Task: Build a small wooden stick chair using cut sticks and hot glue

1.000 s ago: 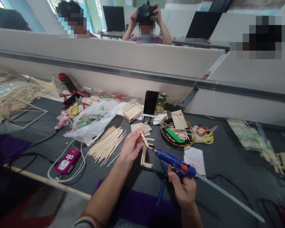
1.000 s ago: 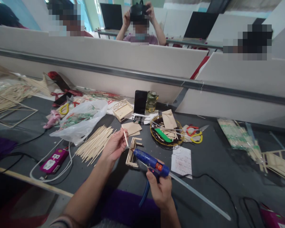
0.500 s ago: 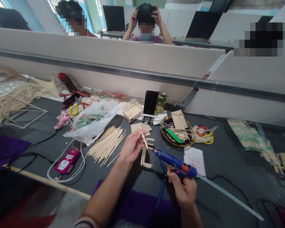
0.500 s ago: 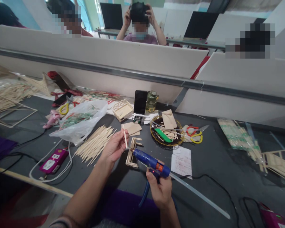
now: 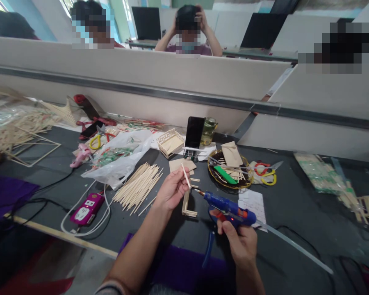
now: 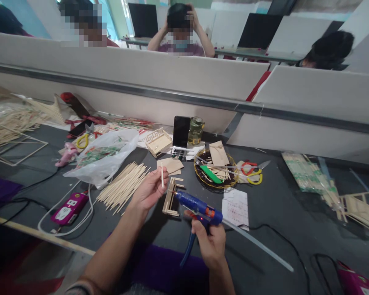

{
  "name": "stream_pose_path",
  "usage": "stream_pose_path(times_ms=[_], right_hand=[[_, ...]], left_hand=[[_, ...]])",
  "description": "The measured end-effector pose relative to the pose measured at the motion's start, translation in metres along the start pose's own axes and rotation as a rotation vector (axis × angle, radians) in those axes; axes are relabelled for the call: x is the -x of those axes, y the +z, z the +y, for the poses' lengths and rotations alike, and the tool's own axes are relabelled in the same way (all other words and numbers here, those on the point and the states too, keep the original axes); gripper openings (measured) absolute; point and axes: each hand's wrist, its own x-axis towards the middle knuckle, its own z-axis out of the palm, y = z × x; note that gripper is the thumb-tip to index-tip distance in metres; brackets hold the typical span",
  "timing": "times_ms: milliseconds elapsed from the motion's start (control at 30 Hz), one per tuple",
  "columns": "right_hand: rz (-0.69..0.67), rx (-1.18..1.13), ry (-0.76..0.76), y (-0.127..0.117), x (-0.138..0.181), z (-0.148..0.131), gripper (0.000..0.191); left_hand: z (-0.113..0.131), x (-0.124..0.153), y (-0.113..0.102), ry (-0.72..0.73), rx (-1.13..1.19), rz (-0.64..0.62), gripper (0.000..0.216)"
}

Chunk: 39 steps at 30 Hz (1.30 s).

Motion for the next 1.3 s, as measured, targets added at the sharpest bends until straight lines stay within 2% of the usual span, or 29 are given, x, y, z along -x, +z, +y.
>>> stream_pose_path(times_ms=[100,200,300,400,567,667,767,833,867,933,967,1033,1100,1200,1300], right_hand=[[0.077,-0.185,0.076,-0.016,-0.005,-0.004,0.032],[0.227,-0.338,0.217,-0.046,-0.012,-0.008,0.03],[0.351,-0.318,0.372,-0.08,-0.015,-0.003,0.035],[0.372,-0.226,0.556,-0.105,-0.015,0.011,0.041],[0.446,-0.087,0.631,-0.123,-0.016,0.045,0.049],[0.425,0.19,0.639,-0.131,-0.02,0.059,0.048],[0.458,0.795,0.521,-0.134,-0.022,0.059,0.045],[0.494,1.072,0.307,-0.124,-0.025,0.051,0.043],[0.498,1.091,0.197,-0.114,-0.027,0.046,0.042],[0.405,0.894,0.084,-0.085,-0.033,0.035,0.039],[0.29,0.722,0.095,-0.067,-0.038,0.029,0.036],[0.048,0.428,0.222,-0.03,-0.049,0.02,0.032],[-0.13,0.201,0.321,0.002,-0.06,0.014,0.031],[-0.243,0.018,0.388,0.03,-0.071,0.011,0.031],[-0.285,-0.118,0.498,0.038,-0.074,0.014,0.033]], left_hand=[[-0.001,-0.004,-0.002,0.05,-0.061,0.003,0.023],[-0.003,-0.008,-0.005,0.108,-0.192,0.002,0.032],[-0.005,-0.011,-0.008,0.143,-0.358,-0.007,0.037],[-0.007,-0.015,-0.01,0.14,-0.498,-0.044,0.036],[-0.01,-0.021,-0.014,0.162,-0.758,-0.097,0.035],[-0.013,-0.025,-0.016,0.162,-0.84,-0.097,0.037],[-0.016,-0.03,-0.019,0.178,-0.912,-0.084,0.039],[-0.018,-0.032,-0.022,0.188,-0.948,-0.089,0.039],[-0.018,-0.033,-0.023,0.187,-0.959,-0.095,0.04],[-0.019,-0.034,-0.026,0.17,-0.98,-0.106,0.042],[-0.018,-0.034,-0.026,0.159,-0.991,-0.11,0.043],[-0.018,-0.032,-0.026,0.138,-1.012,-0.117,0.046],[-0.017,-0.03,-0.026,0.123,-1.02,-0.128,0.048],[-0.016,-0.027,-0.027,0.105,-1.012,-0.151,0.048],[-0.016,-0.026,-0.031,0.081,-1.019,-0.168,0.047]])
